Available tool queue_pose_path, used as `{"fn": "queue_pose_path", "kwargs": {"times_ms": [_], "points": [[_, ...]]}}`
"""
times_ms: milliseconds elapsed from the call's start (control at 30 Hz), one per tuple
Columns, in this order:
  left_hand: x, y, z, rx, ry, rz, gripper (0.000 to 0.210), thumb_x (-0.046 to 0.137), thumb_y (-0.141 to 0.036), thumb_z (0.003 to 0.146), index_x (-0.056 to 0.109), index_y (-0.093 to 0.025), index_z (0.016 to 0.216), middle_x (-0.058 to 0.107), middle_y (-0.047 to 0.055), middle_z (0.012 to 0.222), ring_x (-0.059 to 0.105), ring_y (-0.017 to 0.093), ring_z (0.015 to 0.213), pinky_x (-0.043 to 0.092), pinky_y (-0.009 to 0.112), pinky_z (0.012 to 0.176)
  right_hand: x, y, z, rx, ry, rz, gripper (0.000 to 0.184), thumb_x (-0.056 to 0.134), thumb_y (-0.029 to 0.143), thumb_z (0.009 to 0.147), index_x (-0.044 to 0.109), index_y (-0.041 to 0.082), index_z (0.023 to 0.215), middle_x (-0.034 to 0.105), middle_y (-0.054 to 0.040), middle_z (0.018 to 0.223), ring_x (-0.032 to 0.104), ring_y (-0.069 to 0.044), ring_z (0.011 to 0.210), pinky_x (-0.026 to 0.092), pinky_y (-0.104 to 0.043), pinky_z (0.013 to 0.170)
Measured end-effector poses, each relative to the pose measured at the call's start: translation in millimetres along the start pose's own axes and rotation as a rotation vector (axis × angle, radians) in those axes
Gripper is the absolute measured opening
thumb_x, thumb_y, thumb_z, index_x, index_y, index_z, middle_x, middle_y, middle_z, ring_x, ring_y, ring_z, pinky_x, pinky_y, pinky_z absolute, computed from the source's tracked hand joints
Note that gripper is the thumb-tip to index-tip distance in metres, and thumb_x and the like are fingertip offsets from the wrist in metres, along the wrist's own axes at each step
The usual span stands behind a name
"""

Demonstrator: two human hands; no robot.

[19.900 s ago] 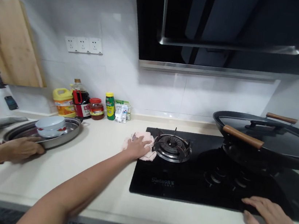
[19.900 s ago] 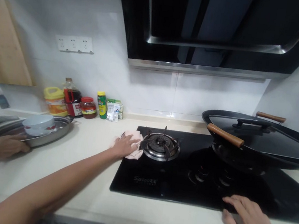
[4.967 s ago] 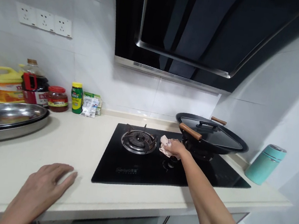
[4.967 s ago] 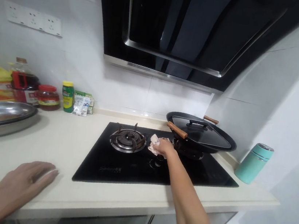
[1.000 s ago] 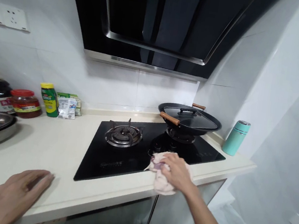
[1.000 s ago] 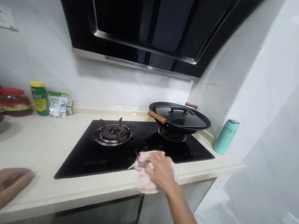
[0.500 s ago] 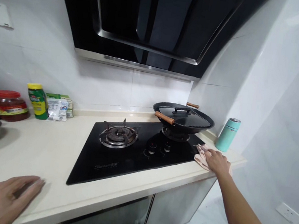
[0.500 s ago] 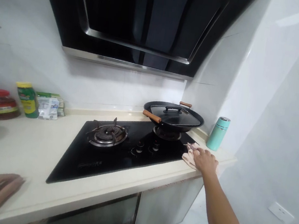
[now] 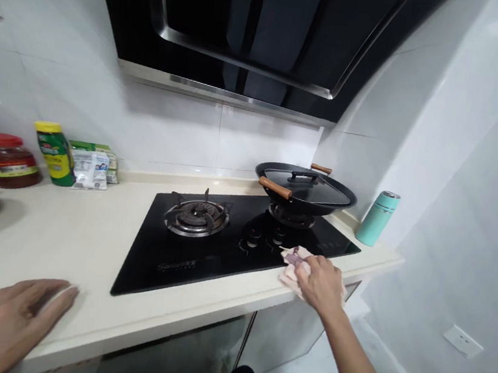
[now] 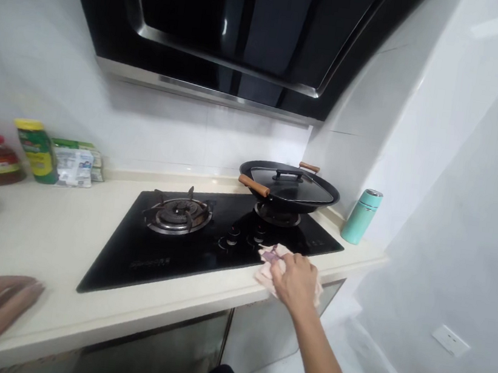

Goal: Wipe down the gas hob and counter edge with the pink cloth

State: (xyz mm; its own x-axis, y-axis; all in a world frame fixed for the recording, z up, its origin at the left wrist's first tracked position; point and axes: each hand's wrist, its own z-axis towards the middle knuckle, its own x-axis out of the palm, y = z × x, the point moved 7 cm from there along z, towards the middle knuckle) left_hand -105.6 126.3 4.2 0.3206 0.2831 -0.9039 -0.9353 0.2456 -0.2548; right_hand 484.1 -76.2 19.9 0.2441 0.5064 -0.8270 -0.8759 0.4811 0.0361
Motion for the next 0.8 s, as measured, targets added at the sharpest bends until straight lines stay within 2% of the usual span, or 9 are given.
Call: {"fn": "queue_pose_path", "kwargs": {"times_ms": [200,367,467,567,667,800], "points": [[-17.2,-29,-12,-0.028,0.091,-0.014,0.059,0.041,-0.065,0.088,0.076,-0.023,0.109,0.075,0.009,0.125,0.063,0.034,0.121,0.045,0.045,0.105,-26,119,-35,-0.227,-0.085,0.192,0.028,0.057,0.045,0.095,0.069,0.020,0.099,0.061,-0.0108,0.097,0.050,-0.029,0.096,0.035,-0.044,0.087],[-20.3,-31,-15,-0.055,0.104,-0.026,0.061,0.039,-0.065,0.089,0.075,-0.021,0.113,0.073,0.010,0.127,0.060,0.034,0.125,0.044,0.046,0.107,-42,211,-64,-0.371,-0.070,0.383,0.033,0.064,0.054,0.090,0.068,0.022,0.096,0.060,-0.0103,0.096,0.047,-0.031,0.097,0.038,-0.052,0.092],[-17.7,-27,-14,-0.049,0.101,-0.028,0.060,0.040,-0.065,0.090,0.074,-0.021,0.114,0.073,0.009,0.128,0.060,0.033,0.125,0.045,0.045,0.106,-47,252,-86,-0.491,-0.081,0.526,0.041,0.070,0.060,0.084,0.066,0.023,0.101,0.060,-0.0089,0.103,0.049,-0.031,0.101,0.038,-0.056,0.101],[-16.1,-22,-12,-0.044,0.089,-0.022,0.057,0.044,-0.064,0.090,0.076,-0.023,0.112,0.075,0.008,0.126,0.063,0.033,0.122,0.047,0.043,0.102,-47,269,-106,-0.655,-0.119,0.584,0.050,0.077,0.062,0.079,0.063,0.026,0.110,0.062,-0.0085,0.117,0.052,-0.031,0.110,0.039,-0.057,0.105],[-15.9,-20,-10,-0.017,0.066,-0.009,0.054,0.046,-0.063,0.089,0.078,-0.024,0.108,0.076,0.008,0.123,0.065,0.033,0.118,0.049,0.041,0.100,-38,262,-120,-0.784,-0.216,0.551,0.047,0.078,0.050,0.082,0.061,0.031,0.121,0.061,-0.0066,0.132,0.051,-0.031,0.123,0.040,-0.055,0.106],[-10.4,-11,-5,0.010,0.050,-0.004,0.055,0.045,-0.065,0.089,0.078,-0.025,0.106,0.077,0.007,0.122,0.066,0.031,0.117,0.050,0.041,0.101,-21,231,-127,-0.753,-0.425,0.489,0.033,0.071,0.037,0.091,0.061,0.038,0.122,0.060,-0.0012,0.137,0.044,-0.028,0.138,0.039,-0.053,0.111]]}}
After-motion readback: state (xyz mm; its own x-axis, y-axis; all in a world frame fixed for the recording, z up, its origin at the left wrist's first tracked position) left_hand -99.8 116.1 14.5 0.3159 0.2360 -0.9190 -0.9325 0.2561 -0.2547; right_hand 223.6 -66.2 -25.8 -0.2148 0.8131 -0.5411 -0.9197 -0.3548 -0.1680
